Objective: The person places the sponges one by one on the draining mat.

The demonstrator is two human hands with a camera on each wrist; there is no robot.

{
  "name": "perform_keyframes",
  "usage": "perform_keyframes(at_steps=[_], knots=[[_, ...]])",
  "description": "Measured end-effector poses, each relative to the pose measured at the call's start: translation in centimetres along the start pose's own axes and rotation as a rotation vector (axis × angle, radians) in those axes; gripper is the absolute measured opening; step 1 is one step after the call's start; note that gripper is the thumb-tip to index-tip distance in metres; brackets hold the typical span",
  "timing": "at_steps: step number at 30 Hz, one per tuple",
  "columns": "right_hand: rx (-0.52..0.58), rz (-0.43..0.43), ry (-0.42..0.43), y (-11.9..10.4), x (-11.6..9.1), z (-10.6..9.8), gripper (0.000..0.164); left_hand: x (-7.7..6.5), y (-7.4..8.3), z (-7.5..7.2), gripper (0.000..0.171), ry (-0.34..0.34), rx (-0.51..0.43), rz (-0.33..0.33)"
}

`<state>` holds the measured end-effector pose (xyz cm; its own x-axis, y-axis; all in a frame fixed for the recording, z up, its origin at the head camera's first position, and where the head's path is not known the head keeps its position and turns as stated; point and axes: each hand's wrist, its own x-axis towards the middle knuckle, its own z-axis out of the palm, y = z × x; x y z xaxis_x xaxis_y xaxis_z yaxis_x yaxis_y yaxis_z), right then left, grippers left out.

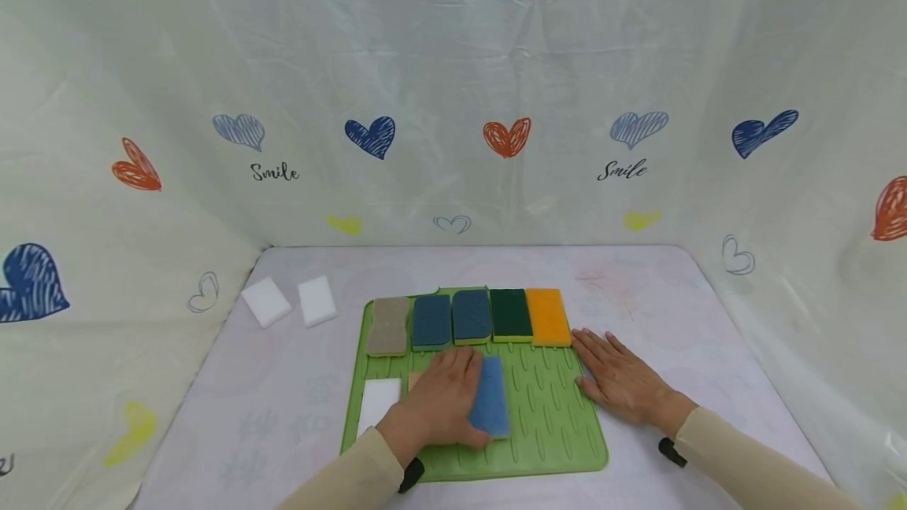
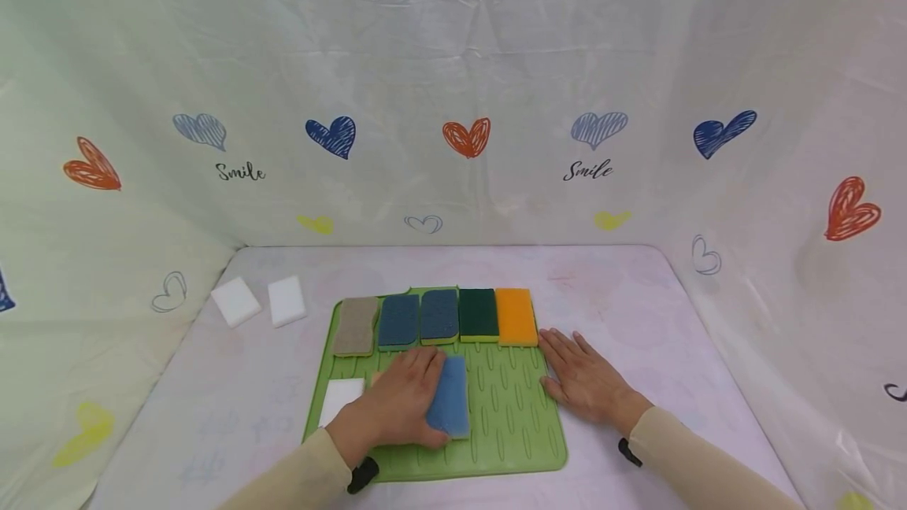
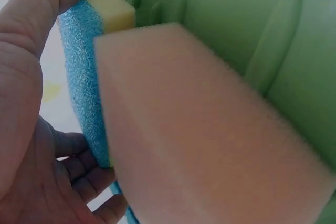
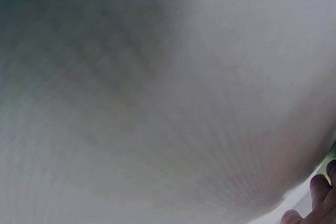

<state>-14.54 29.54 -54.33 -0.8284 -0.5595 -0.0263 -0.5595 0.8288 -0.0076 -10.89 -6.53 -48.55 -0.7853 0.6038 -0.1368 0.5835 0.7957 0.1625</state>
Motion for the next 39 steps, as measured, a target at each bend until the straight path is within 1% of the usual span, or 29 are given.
perform_keyframes(at_steps=[4,11,20,27,33,37,39], knots=[[0.003,-0.001,0.006,0.0,0.0,0.1,0.068,0.0,0.0,0.5,0.118,-0.028,0.01,-0.001],[-0.001,-0.011,0.044,0.0,0.0,0.3,0.068,-0.2,-0.3,0.9,0.117,-0.034,0.028,-0.008],[0.008,0.007,0.0,0.1,0.2,0.3,0.07,-0.2,-0.6,0.9,0.116,-0.037,0.024,0.0],[0.008,0.008,0.004,0.0,0.1,0.2,0.07,-0.3,-0.6,0.8,0.117,-0.055,0.022,-0.014],[-0.001,-0.006,0.04,-0.1,0.0,0.1,0.069,-0.4,-0.6,0.6,0.121,-0.051,-0.014,-0.02],[0.004,0.003,0.019,-0.1,0.0,0.1,0.07,-0.7,-0.9,0.1,0.122,-0.039,-0.033,-0.03],[0.012,0.011,-0.002,-0.1,0.0,0.1,0.07,-0.9,-1.4,-0.5,0.119,-0.011,-0.03,-0.027]])
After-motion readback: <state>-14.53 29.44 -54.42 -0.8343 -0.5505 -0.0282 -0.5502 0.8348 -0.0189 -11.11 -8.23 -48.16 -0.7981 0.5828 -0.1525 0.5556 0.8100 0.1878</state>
